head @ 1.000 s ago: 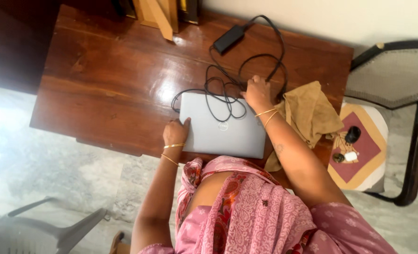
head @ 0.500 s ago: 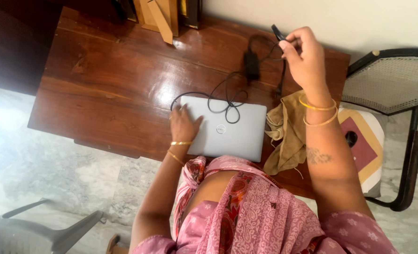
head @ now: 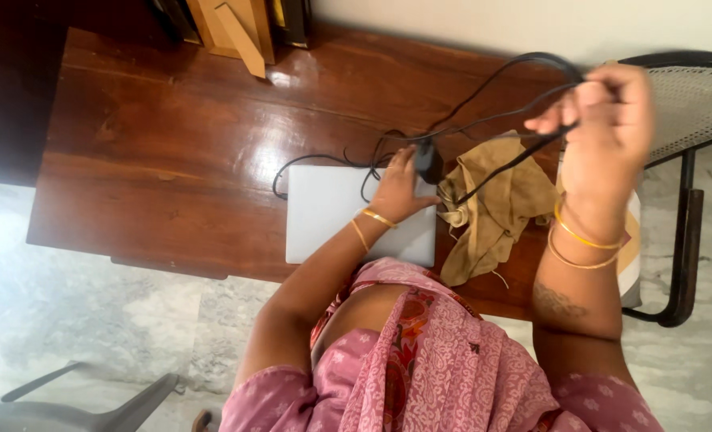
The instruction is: The person clears a laptop and its charger from a desk, wipes the wooden desk surface with a cloth, and then individually cleans and arranges several picture frames.
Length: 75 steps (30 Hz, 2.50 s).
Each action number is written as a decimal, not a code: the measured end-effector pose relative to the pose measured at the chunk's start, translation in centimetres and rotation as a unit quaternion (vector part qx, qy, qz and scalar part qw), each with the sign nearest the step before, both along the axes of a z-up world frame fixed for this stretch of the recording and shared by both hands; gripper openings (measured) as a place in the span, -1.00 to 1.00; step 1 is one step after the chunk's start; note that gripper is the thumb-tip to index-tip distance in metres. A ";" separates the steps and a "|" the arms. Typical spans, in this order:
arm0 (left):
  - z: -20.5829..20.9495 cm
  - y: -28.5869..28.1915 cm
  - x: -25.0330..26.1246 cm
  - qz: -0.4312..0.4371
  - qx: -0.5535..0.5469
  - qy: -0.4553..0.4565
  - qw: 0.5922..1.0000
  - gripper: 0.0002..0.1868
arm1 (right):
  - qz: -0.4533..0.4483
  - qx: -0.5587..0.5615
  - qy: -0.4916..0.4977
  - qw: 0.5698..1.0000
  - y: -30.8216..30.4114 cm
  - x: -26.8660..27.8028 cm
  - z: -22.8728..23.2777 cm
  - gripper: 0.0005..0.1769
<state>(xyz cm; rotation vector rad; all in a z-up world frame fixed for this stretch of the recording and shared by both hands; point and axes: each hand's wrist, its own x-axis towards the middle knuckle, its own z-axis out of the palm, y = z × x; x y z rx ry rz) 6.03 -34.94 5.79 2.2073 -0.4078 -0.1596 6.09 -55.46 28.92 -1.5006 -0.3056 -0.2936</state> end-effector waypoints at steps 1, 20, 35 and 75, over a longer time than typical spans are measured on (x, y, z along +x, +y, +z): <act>0.1 -0.7 -0.1 0.004 -0.029 0.011 1.000 0.26 | 0.003 0.037 0.010 0.999 -0.2 -0.7 0.6 -0.89; -0.1 -0.4 -0.4 0.099 -0.350 0.148 0.920 -0.38 | -0.023 0.154 0.007 0.988 -4.6 -2.8 2.4 -0.74; 17.6 10.8 -2.7 0.075 -0.503 0.030 0.860 -0.55 | -0.072 -0.598 0.101 0.792 -1.0 -2.8 -2.8 0.13; 9.1 10.8 -0.1 0.169 -0.293 0.075 0.938 -0.86 | -0.131 0.095 0.117 0.980 -8.8 -7.1 -2.5 -0.39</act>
